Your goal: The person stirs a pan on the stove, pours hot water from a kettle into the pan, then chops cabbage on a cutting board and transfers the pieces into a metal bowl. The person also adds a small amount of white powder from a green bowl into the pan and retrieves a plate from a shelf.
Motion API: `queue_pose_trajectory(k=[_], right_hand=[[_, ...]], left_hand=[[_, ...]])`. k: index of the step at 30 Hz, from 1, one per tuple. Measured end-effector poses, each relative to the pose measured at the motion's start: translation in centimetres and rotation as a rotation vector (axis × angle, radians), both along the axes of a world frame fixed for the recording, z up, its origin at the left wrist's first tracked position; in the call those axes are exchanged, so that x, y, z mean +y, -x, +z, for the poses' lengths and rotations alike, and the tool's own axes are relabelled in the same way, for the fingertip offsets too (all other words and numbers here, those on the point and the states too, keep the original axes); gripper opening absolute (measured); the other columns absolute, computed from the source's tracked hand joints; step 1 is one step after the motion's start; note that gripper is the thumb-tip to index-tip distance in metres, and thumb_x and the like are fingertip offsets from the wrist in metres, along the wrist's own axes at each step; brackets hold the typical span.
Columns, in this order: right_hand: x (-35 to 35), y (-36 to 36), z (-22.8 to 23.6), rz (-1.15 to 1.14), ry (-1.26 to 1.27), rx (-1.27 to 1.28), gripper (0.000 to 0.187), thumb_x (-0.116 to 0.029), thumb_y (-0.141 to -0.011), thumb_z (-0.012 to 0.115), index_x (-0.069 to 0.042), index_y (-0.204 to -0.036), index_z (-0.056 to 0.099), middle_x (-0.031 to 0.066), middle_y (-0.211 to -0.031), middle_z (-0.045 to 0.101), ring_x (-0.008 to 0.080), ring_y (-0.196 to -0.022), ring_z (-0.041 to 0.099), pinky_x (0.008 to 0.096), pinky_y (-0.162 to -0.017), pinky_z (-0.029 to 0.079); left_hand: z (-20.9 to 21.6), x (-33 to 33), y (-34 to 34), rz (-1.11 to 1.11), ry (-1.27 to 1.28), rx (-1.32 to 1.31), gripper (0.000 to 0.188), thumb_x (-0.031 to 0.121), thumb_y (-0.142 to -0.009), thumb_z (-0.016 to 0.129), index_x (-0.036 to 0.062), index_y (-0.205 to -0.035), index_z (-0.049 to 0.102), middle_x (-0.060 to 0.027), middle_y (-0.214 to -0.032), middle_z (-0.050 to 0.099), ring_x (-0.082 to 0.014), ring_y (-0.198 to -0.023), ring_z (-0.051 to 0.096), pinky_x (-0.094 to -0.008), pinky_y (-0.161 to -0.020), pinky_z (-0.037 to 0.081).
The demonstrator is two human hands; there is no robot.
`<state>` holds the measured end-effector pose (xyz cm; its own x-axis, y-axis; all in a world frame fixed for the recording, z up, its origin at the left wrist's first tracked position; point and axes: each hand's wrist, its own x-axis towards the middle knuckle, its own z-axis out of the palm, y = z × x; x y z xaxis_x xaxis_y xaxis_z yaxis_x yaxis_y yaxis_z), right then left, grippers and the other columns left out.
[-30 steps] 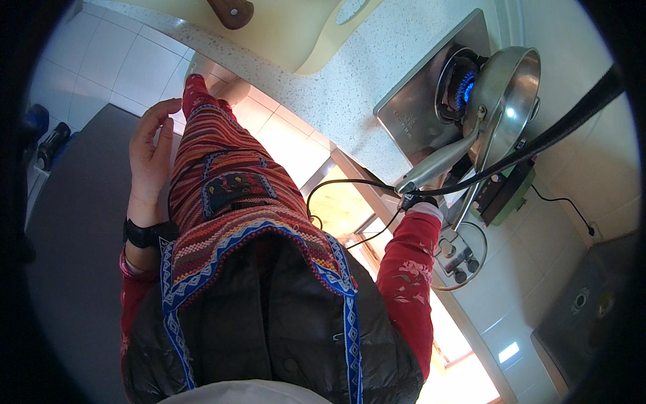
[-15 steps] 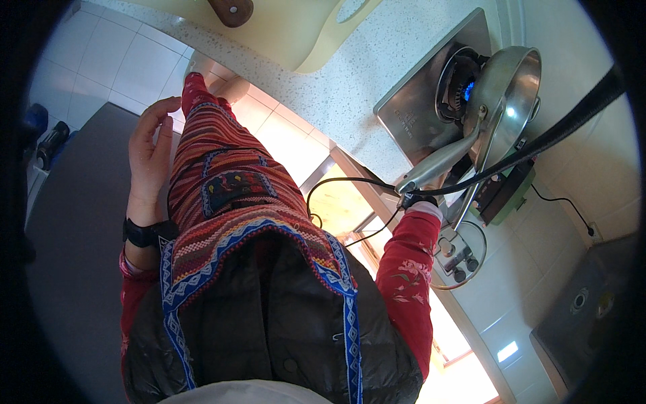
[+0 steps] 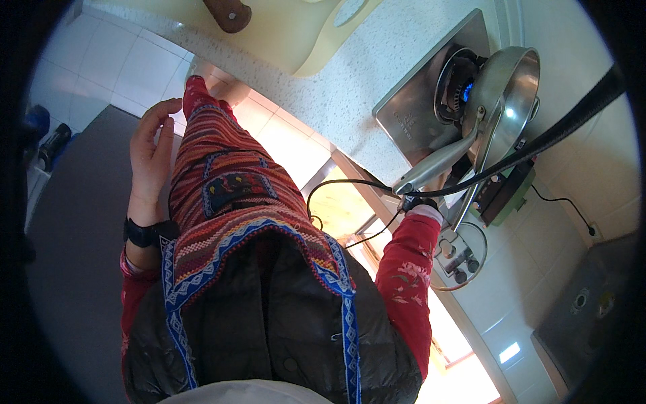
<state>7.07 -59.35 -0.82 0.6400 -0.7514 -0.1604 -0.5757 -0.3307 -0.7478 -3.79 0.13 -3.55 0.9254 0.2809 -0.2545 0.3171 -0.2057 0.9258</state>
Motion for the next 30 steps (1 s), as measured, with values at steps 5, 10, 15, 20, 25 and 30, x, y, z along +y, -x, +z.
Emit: queue_pose_trajectory(k=[5,10,15,20,25,30], right_hand=[[-2.9,2.4,3.0,0.034,-0.152,0.007,0.065,-0.059,-0.081,0.046,-0.008,-0.121,0.043,0.0074,-0.100,0.057,0.0232,-0.078,0.060,0.0317,-0.068,0.049],[-4.8,8.2,11.0,0.057,-0.444,-0.191,0.080,-0.069,-0.077,0.043,-0.005,-0.126,0.041,0.0098,-0.108,0.059,0.0236,-0.092,0.059,0.0352,-0.077,0.049],[-0.2,8.0,17.5,0.286,-0.174,-0.042,0.046,-0.037,-0.093,0.042,-0.005,-0.125,0.045,0.0059,-0.116,0.052,0.0115,-0.103,0.048,0.0259,-0.090,0.038],[7.8,3.9,15.2,0.645,0.475,0.040,0.053,-0.012,-0.082,0.056,-0.007,-0.130,0.033,0.0190,-0.092,0.060,0.0298,-0.080,0.060,0.0356,-0.073,0.046],[11.2,3.4,18.5,0.523,0.697,0.277,0.051,-0.013,-0.082,0.052,-0.025,-0.130,0.039,0.0205,-0.088,0.060,0.0367,-0.079,0.058,0.0434,-0.070,0.046],[11.1,7.6,26.6,0.548,0.858,0.318,0.040,-0.014,-0.080,0.055,-0.020,-0.119,0.053,0.0156,-0.087,0.062,0.0324,-0.081,0.059,0.0420,-0.069,0.047]], left_hand=[[1.0,0.1,-0.5,-0.011,-0.045,0.048,0.021,0.001,-0.086,0.048,0.0016,-0.104,0.058,-0.0118,-0.106,0.059,-0.0225,-0.100,0.055,-0.0301,-0.088,0.042],[2.8,-0.1,-1.6,-0.033,-0.048,-0.033,0.020,0.001,-0.086,0.047,0.0006,-0.102,0.058,-0.0125,-0.105,0.059,-0.0240,-0.101,0.055,-0.0305,-0.088,0.041],[5.4,-0.9,-2.1,-0.112,-0.039,-0.166,0.017,0.002,-0.087,0.046,0.0003,-0.099,0.058,-0.0117,-0.103,0.059,-0.0223,-0.100,0.054,-0.0306,-0.089,0.040],[10.1,-0.4,-6.4,-0.252,-0.058,-0.321,0.016,0.003,-0.087,0.047,-0.0002,-0.098,0.059,-0.0114,-0.101,0.060,-0.0209,-0.099,0.055,-0.0303,-0.089,0.040],[13.0,-1.5,-8.8,-0.383,-0.068,-0.398,0.016,0.004,-0.087,0.047,-0.0003,-0.097,0.059,-0.0108,-0.100,0.061,-0.0208,-0.098,0.056,-0.0305,-0.088,0.040],[13.9,-1.6,-11.0,-0.469,0.019,-0.408,0.016,0.003,-0.088,0.046,-0.0009,-0.096,0.059,-0.0094,-0.096,0.061,-0.0181,-0.094,0.056,-0.0285,-0.087,0.041]])
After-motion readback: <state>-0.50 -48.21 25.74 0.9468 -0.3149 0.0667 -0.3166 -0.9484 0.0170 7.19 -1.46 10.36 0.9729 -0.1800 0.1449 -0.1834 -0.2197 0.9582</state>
